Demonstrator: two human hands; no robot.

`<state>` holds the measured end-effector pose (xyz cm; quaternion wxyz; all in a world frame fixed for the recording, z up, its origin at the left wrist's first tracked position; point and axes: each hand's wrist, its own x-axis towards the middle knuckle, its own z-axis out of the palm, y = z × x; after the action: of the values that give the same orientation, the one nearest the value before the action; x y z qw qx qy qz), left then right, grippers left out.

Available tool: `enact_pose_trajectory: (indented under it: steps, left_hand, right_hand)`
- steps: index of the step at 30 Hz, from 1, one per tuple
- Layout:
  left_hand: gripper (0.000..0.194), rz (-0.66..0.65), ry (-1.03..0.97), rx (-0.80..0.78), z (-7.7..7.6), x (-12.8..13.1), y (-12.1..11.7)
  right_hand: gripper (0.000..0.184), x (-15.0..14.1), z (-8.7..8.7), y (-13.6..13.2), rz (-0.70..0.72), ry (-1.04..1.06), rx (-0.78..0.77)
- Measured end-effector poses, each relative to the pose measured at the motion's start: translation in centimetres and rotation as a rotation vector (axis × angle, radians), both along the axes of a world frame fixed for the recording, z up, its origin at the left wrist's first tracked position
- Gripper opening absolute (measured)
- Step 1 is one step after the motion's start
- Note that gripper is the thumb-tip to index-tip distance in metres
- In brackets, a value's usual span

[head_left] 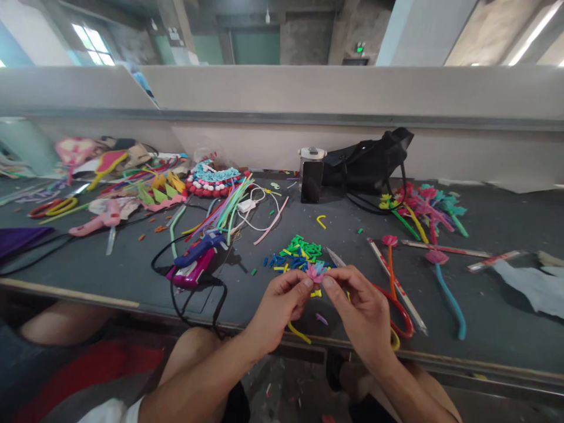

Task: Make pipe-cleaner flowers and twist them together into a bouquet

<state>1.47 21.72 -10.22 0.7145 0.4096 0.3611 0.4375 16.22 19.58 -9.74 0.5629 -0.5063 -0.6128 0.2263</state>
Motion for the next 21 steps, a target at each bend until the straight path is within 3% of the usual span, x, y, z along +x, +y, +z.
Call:
enact_pose_trajectory:
  steps: [7,15,21]
  left_hand:
    - [0.034,0.041,0.073,0.061,0.17,0.08,-0.02]
    - [0.035,0.032,0.131,0.118,-0.05,0.42,-0.27]
    - [0.032,0.021,0.036,0.052,-0.24,0.30,-0.13]
  right_hand:
    - [0.014,0.08,-0.37,0.14,0.030,0.089,-0.058]
    - [0.018,0.32,-0.16,0.38,0.024,0.054,-0.088]
    - [0.018,0.32,-0.41,0.24,0.019,0.113,-0.113]
